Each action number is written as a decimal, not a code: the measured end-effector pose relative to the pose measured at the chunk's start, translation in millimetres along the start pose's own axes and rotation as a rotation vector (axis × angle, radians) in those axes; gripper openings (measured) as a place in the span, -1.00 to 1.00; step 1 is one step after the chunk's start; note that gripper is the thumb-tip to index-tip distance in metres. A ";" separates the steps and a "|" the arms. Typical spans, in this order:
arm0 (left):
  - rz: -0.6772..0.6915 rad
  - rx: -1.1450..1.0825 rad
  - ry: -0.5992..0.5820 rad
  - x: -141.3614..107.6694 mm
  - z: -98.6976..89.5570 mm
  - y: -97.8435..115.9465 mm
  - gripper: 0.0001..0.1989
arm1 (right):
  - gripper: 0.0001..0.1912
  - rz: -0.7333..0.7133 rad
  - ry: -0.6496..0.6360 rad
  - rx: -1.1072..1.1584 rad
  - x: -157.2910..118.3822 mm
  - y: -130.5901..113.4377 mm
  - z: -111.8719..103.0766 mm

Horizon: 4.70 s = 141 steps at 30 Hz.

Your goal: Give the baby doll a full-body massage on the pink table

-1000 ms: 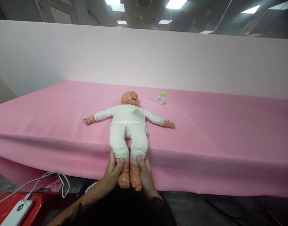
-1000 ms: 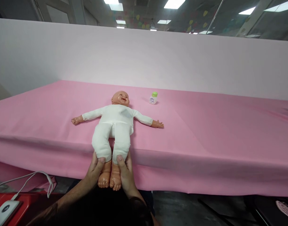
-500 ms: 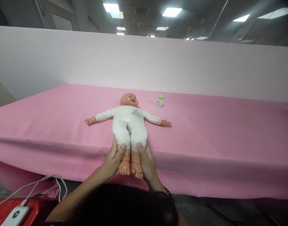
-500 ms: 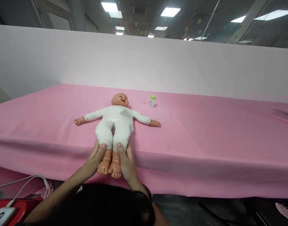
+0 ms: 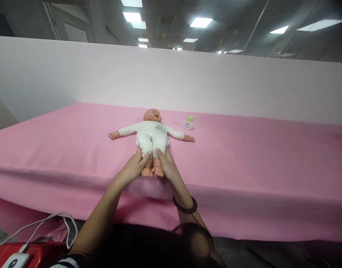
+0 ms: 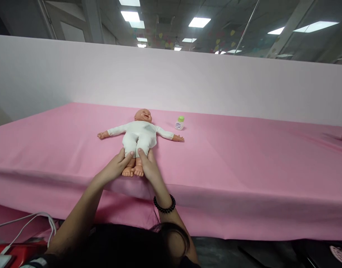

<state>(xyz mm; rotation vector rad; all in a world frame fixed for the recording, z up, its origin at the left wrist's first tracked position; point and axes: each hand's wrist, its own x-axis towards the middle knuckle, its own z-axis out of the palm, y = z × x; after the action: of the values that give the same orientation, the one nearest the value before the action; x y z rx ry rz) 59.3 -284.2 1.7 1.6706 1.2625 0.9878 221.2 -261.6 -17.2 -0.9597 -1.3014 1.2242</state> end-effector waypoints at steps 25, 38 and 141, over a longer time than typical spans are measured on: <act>0.262 0.323 -0.137 -48.2 -26.9 -22.9 -0.15 | 0.34 -0.008 -0.315 -0.379 -57.1 -16.3 -44.5; 0.291 0.210 -0.124 -46.3 -29.0 -18.7 -0.35 | -0.06 -0.066 -0.282 -0.236 -51.4 -7.0 -53.1; 0.546 0.732 0.044 -41.4 -3.1 -34.4 -0.73 | -0.75 -0.416 -0.040 -0.456 -58.2 10.5 -45.7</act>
<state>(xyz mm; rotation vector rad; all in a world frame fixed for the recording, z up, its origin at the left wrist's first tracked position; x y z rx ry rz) 36.4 -317.9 -33.5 2.6741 1.3105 0.9163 272.1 -310.9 -40.8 -0.9150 -1.7518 0.6407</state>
